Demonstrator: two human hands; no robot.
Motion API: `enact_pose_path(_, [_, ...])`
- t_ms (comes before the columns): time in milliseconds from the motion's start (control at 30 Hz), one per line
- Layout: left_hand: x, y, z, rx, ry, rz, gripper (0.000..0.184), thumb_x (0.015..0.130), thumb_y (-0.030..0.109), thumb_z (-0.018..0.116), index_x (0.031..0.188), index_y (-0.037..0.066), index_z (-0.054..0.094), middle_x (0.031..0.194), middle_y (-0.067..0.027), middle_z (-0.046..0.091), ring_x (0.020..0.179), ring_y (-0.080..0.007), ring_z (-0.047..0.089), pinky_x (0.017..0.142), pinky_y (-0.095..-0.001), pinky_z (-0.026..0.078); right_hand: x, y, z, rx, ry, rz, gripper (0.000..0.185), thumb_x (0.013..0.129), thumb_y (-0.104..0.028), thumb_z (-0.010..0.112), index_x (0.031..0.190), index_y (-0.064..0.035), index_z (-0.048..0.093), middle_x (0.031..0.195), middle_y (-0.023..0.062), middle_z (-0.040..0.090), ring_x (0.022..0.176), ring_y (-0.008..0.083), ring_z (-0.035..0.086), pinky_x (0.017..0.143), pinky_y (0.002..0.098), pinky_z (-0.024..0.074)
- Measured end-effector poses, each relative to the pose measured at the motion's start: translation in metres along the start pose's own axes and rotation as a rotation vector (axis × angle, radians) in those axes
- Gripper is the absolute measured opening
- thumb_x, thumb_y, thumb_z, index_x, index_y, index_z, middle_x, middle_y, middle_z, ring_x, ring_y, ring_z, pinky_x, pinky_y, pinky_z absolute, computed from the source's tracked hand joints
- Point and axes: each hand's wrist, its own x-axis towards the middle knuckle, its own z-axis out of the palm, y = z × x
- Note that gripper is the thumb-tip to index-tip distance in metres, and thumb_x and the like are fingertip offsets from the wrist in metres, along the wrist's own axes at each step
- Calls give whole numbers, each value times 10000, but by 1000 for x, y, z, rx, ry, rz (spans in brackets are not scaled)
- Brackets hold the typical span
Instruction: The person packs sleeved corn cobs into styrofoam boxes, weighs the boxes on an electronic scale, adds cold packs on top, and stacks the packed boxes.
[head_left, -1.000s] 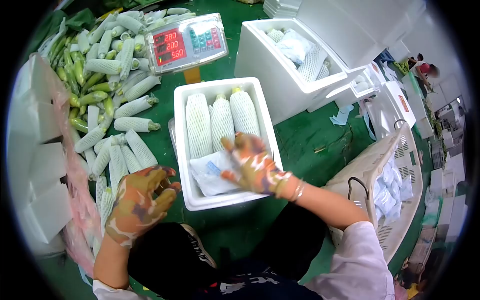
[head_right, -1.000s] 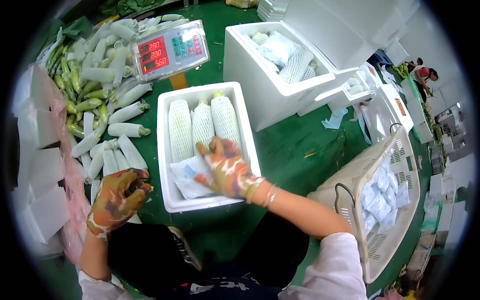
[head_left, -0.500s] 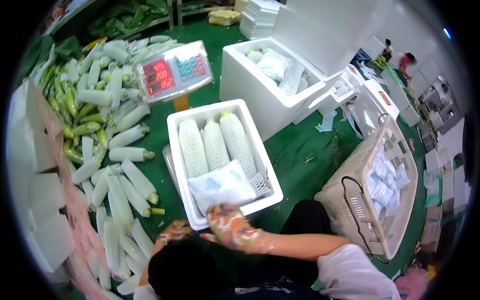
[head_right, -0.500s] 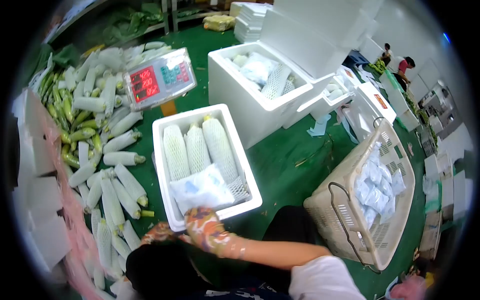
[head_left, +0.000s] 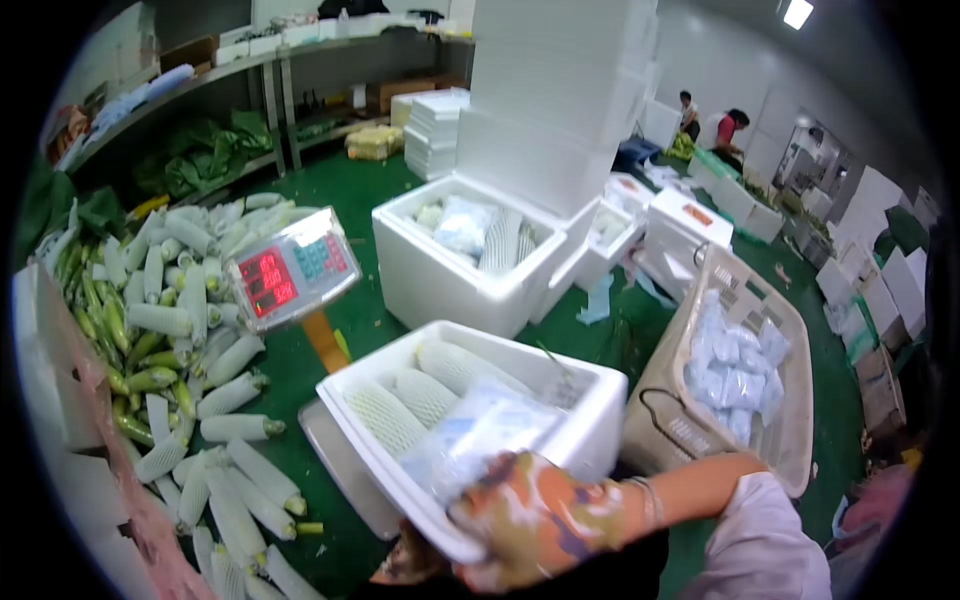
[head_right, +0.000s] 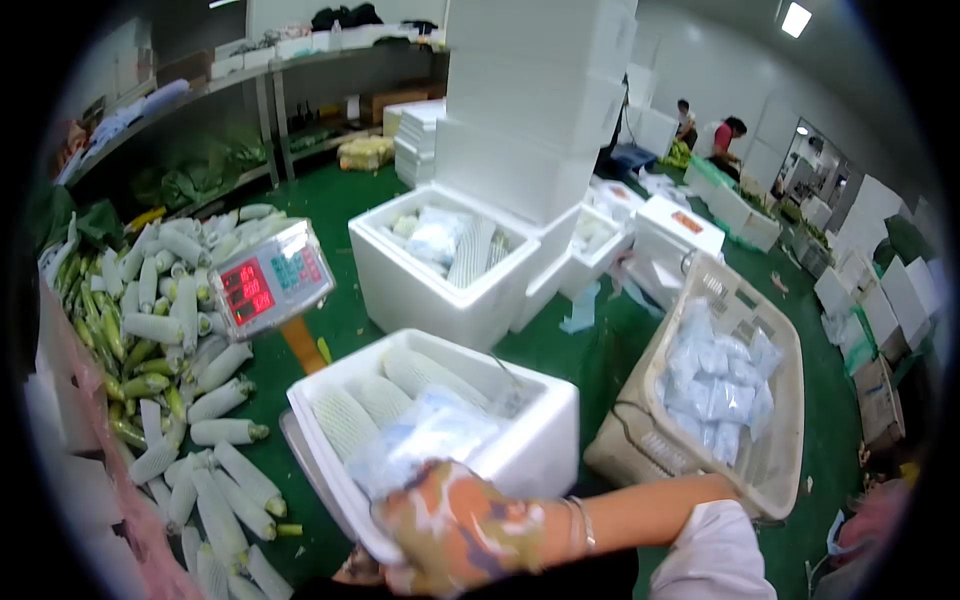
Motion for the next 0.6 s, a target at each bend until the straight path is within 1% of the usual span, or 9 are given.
enact_pose_path(100, [17, 22, 13, -36, -47, 100, 410, 874, 196, 561, 1256, 51, 530, 1219, -147, 530, 1120, -253, 483, 957, -377, 388, -39, -19, -26, -123, 155, -119, 512, 655, -539, 715, 772, -48, 628, 653, 60, 564, 546, 289, 558, 672, 468, 467])
enact_pose_path(167, [26, 48, 18, -48, -79, 200, 416, 877, 204, 557, 1264, 57, 529, 1238, -154, 523, 1151, -267, 477, 981, -390, 381, -61, -20, -57, -221, 345, -235, 466, 690, -502, 698, 763, -46, 635, 608, 52, 528, 482, 281, 508, 658, 433, 464])
enact_pose_path(200, [32, 65, 19, -48, -97, 287, 418, 878, 208, 555, 1268, 59, 528, 1248, -158, 520, 1167, -274, 474, 993, -396, 378, -74, -20, -69, -189, 317, -186, 425, 649, -407, 720, 865, -50, 637, 747, 75, 589, 658, 297, 591, 739, 443, 487])
enact_pose_path(300, [59, 137, 12, -139, -187, 635, 426, 883, 219, 549, 1281, 67, 527, 1277, -169, 509, 1213, -295, 466, 1028, -414, 368, -72, 11, -102, -648, 470, -302, 279, 682, -370, 682, 721, -118, 567, 661, 50, 543, 580, 295, 549, 595, 397, 444])
enact_pose_path(400, [134, 232, 4, -1085, -508, 432, 579, 921, 382, 574, 1373, 64, 402, 1367, -145, 469, 1269, -311, 442, 1084, -431, 356, -22, 66, -141, -754, 702, -351, 347, 625, -387, 698, 625, -139, 456, 576, 34, 458, 469, 260, 456, 544, 376, 397])
enact_pose_path(433, [129, 279, 1, -863, -453, 537, 657, 942, 420, 542, 1406, 12, 318, 1377, -166, 450, 1271, -295, 444, 1094, -414, 344, -3, 91, -154, -802, 783, -336, 373, 642, -388, 696, 608, -124, 435, 526, 55, 427, 451, 285, 441, 550, 383, 403])
enact_pose_path(500, [189, 302, -3, -876, -362, 572, 712, 927, 437, 563, 1383, -52, 317, 1367, -176, 442, 1277, -289, 429, 1101, -415, 331, 35, 153, -173, -772, 864, -244, 366, 668, -397, 681, 616, -74, 515, 544, 117, 531, 529, 319, 554, 602, 383, 460])
enact_pose_path(533, [223, 302, -6, -992, -284, 584, 583, 918, 354, 613, 1278, -68, 434, 1287, -174, 519, 1185, -271, 523, 1041, -393, 416, 50, 172, -182, -803, 820, -142, 374, 693, -404, 660, 669, -39, 584, 595, 159, 583, 583, 340, 597, 651, 409, 482])
enact_pose_path(600, [256, 301, -19, -589, 111, 399, 378, 930, 281, 599, 1151, -13, 515, 1142, -130, 586, 1021, -217, 592, 916, -320, 486, 82, 222, -182, -743, 741, -61, 405, 763, -409, 589, 733, -8, 632, 628, 188, 605, 630, 384, 607, 827, 424, 476])
